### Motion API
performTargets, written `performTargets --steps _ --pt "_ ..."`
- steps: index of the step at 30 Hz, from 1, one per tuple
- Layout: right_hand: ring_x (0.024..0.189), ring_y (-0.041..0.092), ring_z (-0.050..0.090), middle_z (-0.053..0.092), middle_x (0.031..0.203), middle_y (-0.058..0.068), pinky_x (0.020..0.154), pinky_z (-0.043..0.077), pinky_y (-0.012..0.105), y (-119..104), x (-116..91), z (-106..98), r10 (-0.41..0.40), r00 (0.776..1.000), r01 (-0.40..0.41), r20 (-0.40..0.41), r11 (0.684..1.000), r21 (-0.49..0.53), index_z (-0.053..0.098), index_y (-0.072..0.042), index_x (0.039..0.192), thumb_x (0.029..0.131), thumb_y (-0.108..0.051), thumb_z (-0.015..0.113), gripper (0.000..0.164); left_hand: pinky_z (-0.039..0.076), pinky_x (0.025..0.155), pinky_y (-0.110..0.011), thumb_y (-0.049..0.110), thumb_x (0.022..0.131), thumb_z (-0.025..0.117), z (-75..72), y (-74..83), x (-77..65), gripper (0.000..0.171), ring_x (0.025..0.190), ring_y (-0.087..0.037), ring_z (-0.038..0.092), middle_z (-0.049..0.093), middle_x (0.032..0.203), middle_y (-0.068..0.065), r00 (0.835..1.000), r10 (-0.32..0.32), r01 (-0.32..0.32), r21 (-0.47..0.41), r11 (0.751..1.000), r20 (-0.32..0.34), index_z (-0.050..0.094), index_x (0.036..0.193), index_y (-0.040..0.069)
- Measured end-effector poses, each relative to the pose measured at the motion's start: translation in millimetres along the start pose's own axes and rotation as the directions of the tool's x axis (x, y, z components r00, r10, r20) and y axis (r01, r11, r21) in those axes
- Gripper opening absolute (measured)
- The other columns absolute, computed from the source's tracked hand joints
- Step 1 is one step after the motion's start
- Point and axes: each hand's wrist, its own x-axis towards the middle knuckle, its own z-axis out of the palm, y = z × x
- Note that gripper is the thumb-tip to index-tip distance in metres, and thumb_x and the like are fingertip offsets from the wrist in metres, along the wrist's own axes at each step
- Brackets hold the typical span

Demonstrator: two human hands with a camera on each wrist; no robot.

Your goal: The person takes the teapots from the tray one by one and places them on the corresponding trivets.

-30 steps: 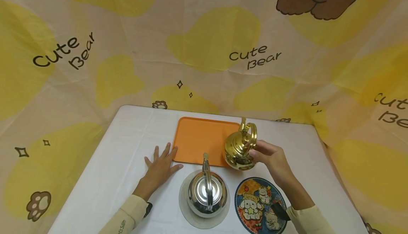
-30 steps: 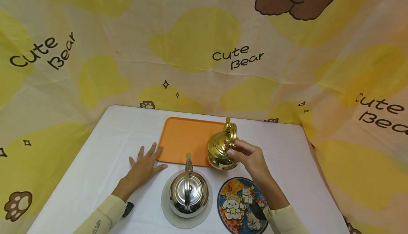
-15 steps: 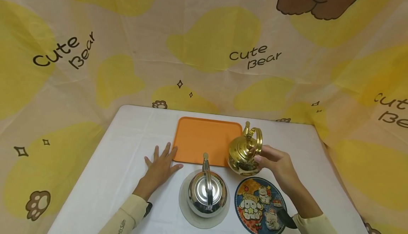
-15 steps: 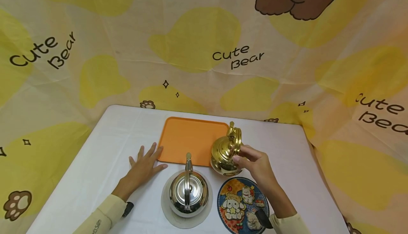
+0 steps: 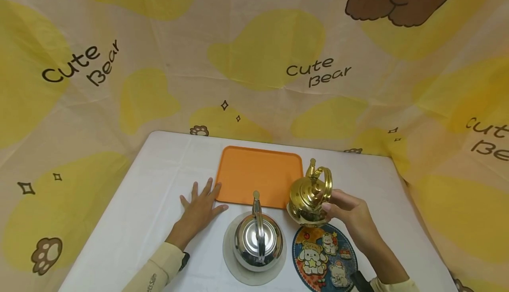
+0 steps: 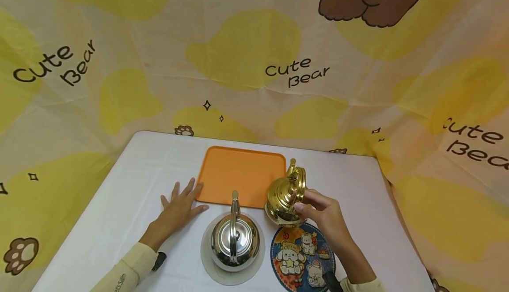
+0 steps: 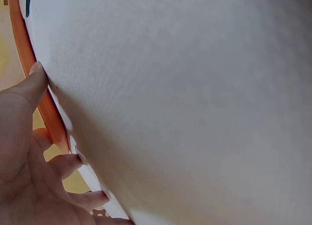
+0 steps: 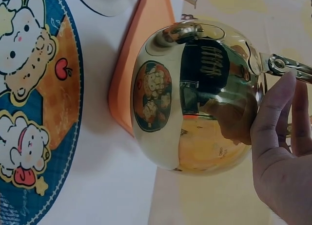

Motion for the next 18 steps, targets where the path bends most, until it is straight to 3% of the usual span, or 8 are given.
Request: performTargets --steps 18 --pt "0.094 0.018 0.069 0.073 0.125 -0.004 0.076 0.062 0.037 4.7 -13.6 0.7 0.026 1.0 -0.026 0.009 1.0 -0.01 0.069 0.006 0.132 0.101 -0.006 0.069 0.033 0.018 0.1 -0.095 0.052 0.098 0.071 -0.3 0.1 -1.3 0.081 0.15 -0.069 0.02 0.03 0.171 -0.024 1.0 0.004 -0.004 0.005 1.0 -0.002 0.042 0.163 0.012"
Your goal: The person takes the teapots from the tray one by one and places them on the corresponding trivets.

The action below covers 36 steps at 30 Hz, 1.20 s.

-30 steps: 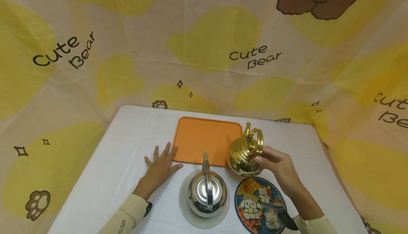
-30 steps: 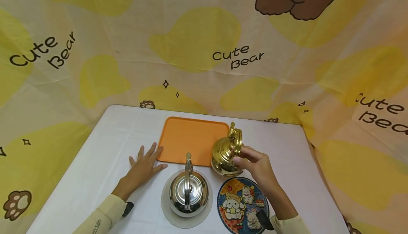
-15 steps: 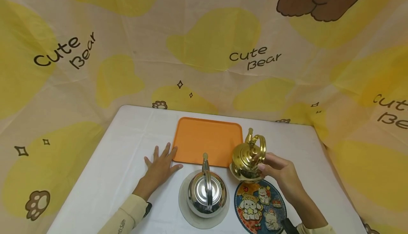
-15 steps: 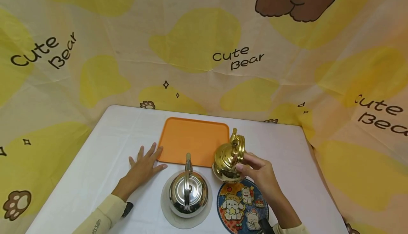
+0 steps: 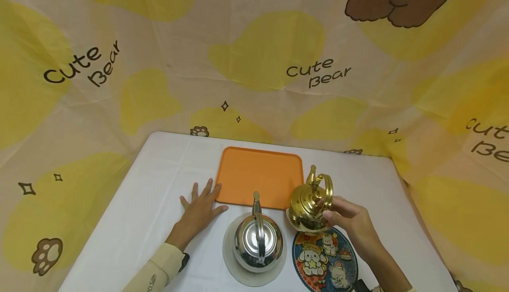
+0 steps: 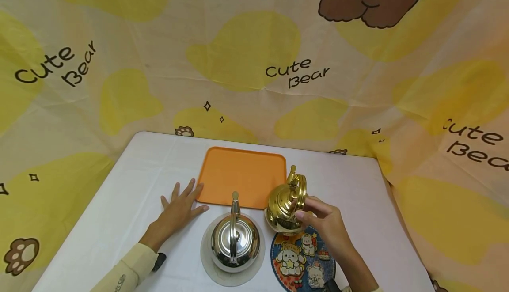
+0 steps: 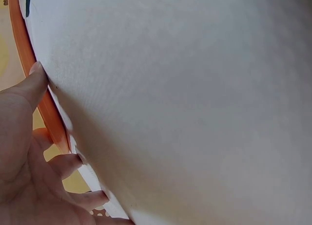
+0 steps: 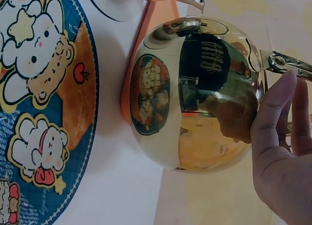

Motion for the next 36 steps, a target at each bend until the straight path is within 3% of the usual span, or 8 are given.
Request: performTargets --steps 14,20,27,36 --pt "0.085 0.017 0.068 0.075 0.116 -0.001 0.071 0.061 0.035 3.9 -23.3 -5.6 -0.003 0.999 0.003 -0.042 1.0 0.003 0.073 0.007 0.123 0.101 -0.001 0.067 0.024 0.019 0.1 -0.095 0.052 0.098 0.071 0.0 0.3 0.5 0.082 0.15 -0.069 0.02 0.029 0.171 -0.024 1.0 0.005 -0.005 -0.001 1.0 -0.003 0.042 0.163 0.011" --pt "0.083 0.018 0.067 0.074 0.118 0.0 0.072 0.061 0.036 6.1 -33.9 -10.6 0.017 0.999 -0.017 -0.049 1.0 0.009 0.071 0.007 0.126 0.102 -0.001 0.066 0.026 0.018 0.1 -0.095 0.053 0.098 0.07 0.5 0.0 0.6 0.082 0.151 -0.069 0.019 0.029 0.171 -0.024 1.0 0.005 -0.005 -0.003 1.0 -0.005 0.042 0.163 0.012" --pt "0.102 0.011 0.068 0.074 0.124 -0.002 0.077 0.062 0.035 9.3 -46.7 -13.0 0.096 0.994 -0.094 -0.056 0.995 0.027 0.069 0.007 0.129 0.103 -0.005 0.067 0.028 0.017 0.099 -0.096 0.052 0.098 0.071 0.5 -0.2 -0.6 0.082 0.151 -0.069 0.019 0.03 0.171 -0.025 1.0 0.003 -0.003 -0.009 1.0 -0.004 0.042 0.163 0.011" --pt "0.093 0.01 0.068 0.074 0.117 -0.001 0.07 0.061 0.034 19.3 -59.9 -14.9 0.001 0.999 0.003 -0.045 0.996 0.086 0.067 0.015 0.126 0.1 0.009 0.064 0.028 0.018 0.1 -0.096 0.052 0.098 0.071 -0.9 1.1 0.2 0.082 0.15 -0.069 0.019 0.029 0.171 -0.025 1.0 0.002 -0.002 -0.01 1.0 -0.005 0.042 0.163 0.011"
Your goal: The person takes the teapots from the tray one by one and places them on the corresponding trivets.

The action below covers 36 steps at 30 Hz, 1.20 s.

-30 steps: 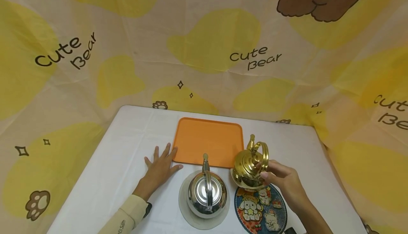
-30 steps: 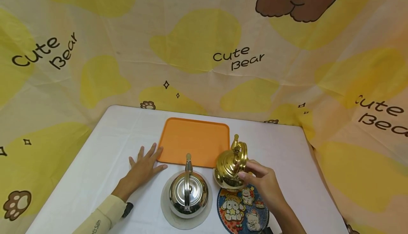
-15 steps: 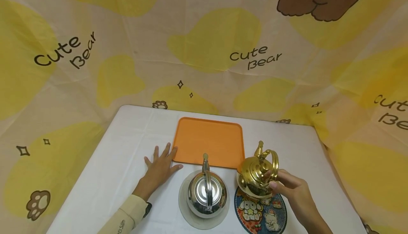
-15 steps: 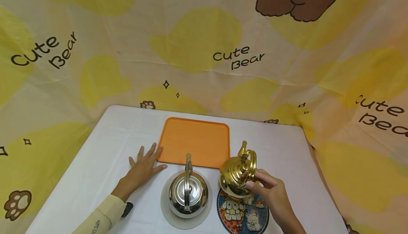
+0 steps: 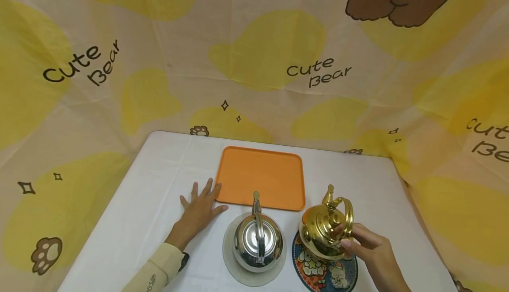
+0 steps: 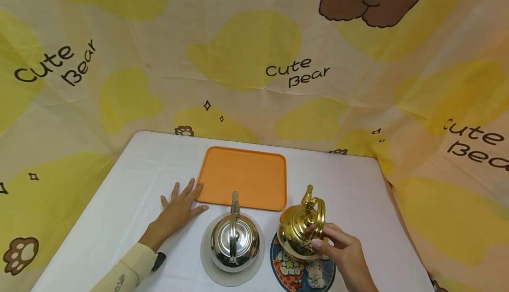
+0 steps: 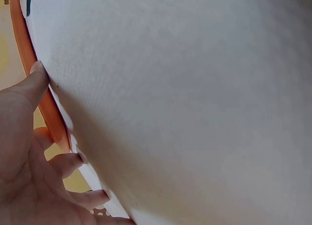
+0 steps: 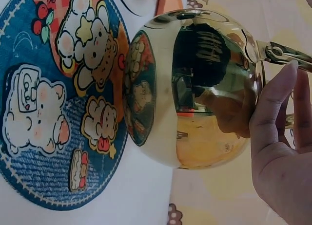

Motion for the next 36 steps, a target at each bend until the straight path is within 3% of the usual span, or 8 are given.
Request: performTargets --steps 10,17,22,30,36 --pt "0.082 0.012 0.067 0.075 0.117 0.0 0.067 0.059 0.03 9.1 -13.4 -2.0 -0.151 0.988 0.148 0.03 0.985 0.085 0.069 0.015 0.125 0.096 0.022 0.057 0.032 0.018 0.099 -0.096 0.05 0.098 0.072 -0.4 0.1 0.1 0.081 0.15 -0.069 0.02 0.031 0.17 -0.025 1.0 0.004 -0.004 -0.008 1.0 -0.008 0.044 0.162 0.011" --pt "0.097 0.012 0.067 0.074 0.125 0.004 0.062 0.058 0.034 17.3 -21.6 -5.7 -0.248 0.964 0.235 0.094 0.963 0.131 0.065 0.019 0.127 0.094 0.028 0.052 0.037 0.018 0.098 -0.097 0.049 0.095 0.075 2.1 0.3 -0.1 0.081 0.149 -0.07 0.021 0.033 0.169 -0.026 0.999 0.011 -0.012 -0.024 1.0 -0.039 0.046 0.16 0.009" --pt "0.107 0.01 0.068 0.074 0.126 0.005 0.064 0.058 0.033 19.2 -24.7 -8.4 -0.303 0.945 0.288 0.122 0.949 0.131 0.064 0.02 0.126 0.091 0.032 0.052 0.039 0.016 0.099 -0.096 0.05 0.097 0.074 1.0 0.1 0.6 0.082 0.15 -0.069 0.018 0.03 0.171 -0.026 1.0 -0.001 0.0 -0.021 1.0 -0.011 0.044 0.162 0.01" --pt "0.117 0.007 0.069 0.075 0.125 0.0 0.079 0.061 0.027 16.8 -29.9 -7.5 -0.248 0.963 0.246 0.107 0.969 0.039 0.064 0.019 0.127 0.092 0.028 0.056 0.037 0.017 0.099 -0.096 0.051 0.098 0.073 0.8 0.3 0.8 0.082 0.15 -0.069 0.019 0.03 0.171 -0.025 1.0 -0.001 0.001 -0.004 1.0 -0.001 0.043 0.162 0.01" --pt "0.111 0.006 0.069 0.076 0.124 0.0 0.068 0.062 0.033 18.5 -33.8 -4.6 -0.203 0.975 0.199 0.086 0.978 0.057 0.065 0.02 0.126 0.092 0.026 0.059 0.035 0.017 0.099 -0.096 0.051 0.098 0.072 1.0 0.1 0.8 0.082 0.15 -0.069 0.019 0.03 0.171 -0.025 1.0 0.0 0.0 0.001 1.0 -0.002 0.043 0.163 0.011"
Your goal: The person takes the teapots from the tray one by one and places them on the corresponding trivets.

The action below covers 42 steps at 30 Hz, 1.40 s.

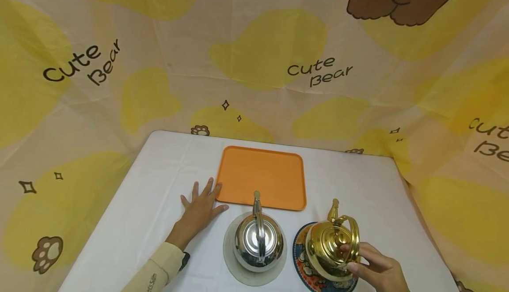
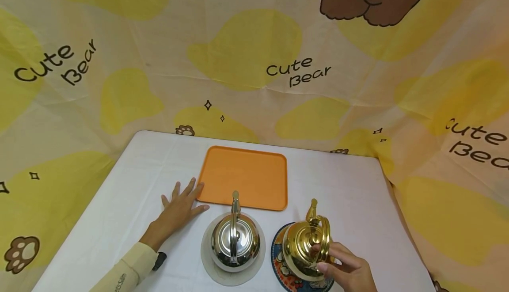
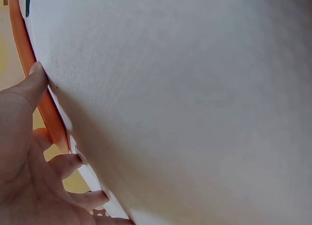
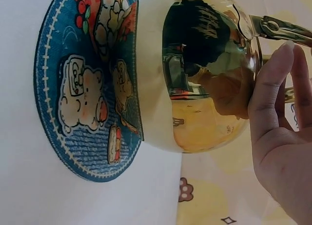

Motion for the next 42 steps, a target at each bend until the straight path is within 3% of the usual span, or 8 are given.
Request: performTargets --steps 6,16,22,30,38,42 --pt "0.114 0.009 0.071 0.076 0.122 0.001 0.072 0.065 0.036 1.7 -4.0 1.9 0.083 0.996 -0.081 -0.039 0.995 0.052 0.067 0.019 0.124 0.092 0.023 0.062 0.032 0.018 0.099 -0.096 0.051 0.097 0.073 -0.2 -0.2 -0.3 0.081 0.15 -0.069 0.019 0.03 0.171 -0.025 1.0 0.003 -0.003 0.0 1.0 -0.005 0.044 0.162 0.01" --pt "0.109 0.005 0.069 0.075 0.128 0.0 0.064 0.062 0.035 12.4 -6.9 -2.4 -0.07 0.997 0.07 0.031 0.997 0.012 0.063 0.022 0.126 0.089 0.032 0.056 0.039 0.017 0.099 -0.096 0.051 0.098 0.072 1.1 -0.8 -0.1 0.081 0.15 -0.069 0.018 0.029 0.171 -0.025 1.0 -0.002 0.002 -0.004 1.0 0.003 0.043 0.162 0.011" --pt "0.124 0.011 0.067 0.073 0.132 0.005 0.088 0.064 0.033 18.0 -10.0 -2.0 -0.132 0.99 0.126 0.057 0.987 0.098 0.061 0.025 0.126 0.085 0.039 0.05 0.045 0.016 0.1 -0.096 0.051 0.098 0.072 1.1 -0.9 -0.3 0.082 0.151 -0.069 0.018 0.029 0.171 -0.025 1.0 -0.006 0.006 -0.006 1.0 0.008 0.043 0.163 0.011" --pt "0.124 0.016 0.069 0.072 0.132 0.009 0.095 0.062 0.037 19.5 -15.0 -3.0 -0.112 0.991 0.1 0.072 0.983 0.156 0.062 0.025 0.125 0.085 0.039 0.048 0.045 0.016 0.1 -0.095 0.051 0.098 0.072 -0.4 -0.3 -0.1 0.082 0.151 -0.068 0.017 0.028 0.171 -0.025 1.0 -0.004 0.004 -0.007 1.0 0.009 0.042 0.163 0.011" --pt "0.125 0.019 0.069 0.072 0.132 0.014 0.098 0.061 0.036 26.4 -14.0 -7.6 -0.176 0.979 0.148 0.101 0.96 0.236 0.064 0.022 0.124 0.081 0.044 0.043 0.053 0.016 0.101 -0.095 0.051 0.098 0.072 -0.8 -0.9 -1.6 0.082 0.151 -0.068 0.018 0.029 0.172 -0.024 1.0 -0.016 0.016 -0.009 1.0 0.012 0.042 0.163 0.012" --pt "0.122 0.019 0.07 0.072 0.131 0.012 0.093 0.063 0.038 22.0 -13.2 -12.7 -0.105 0.983 0.067 0.15 0.969 0.238 0.061 0.021 0.129 0.088 0.038 0.041 0.048 0.015 0.101 -0.095 0.05 0.098 0.072 -1.2 -0.6 -1.0 0.081 0.152 -0.068 0.017 0.029 0.172 -0.024 1.0 -0.012 0.012 -0.016 1.0 0.01 0.043 0.163 0.011"
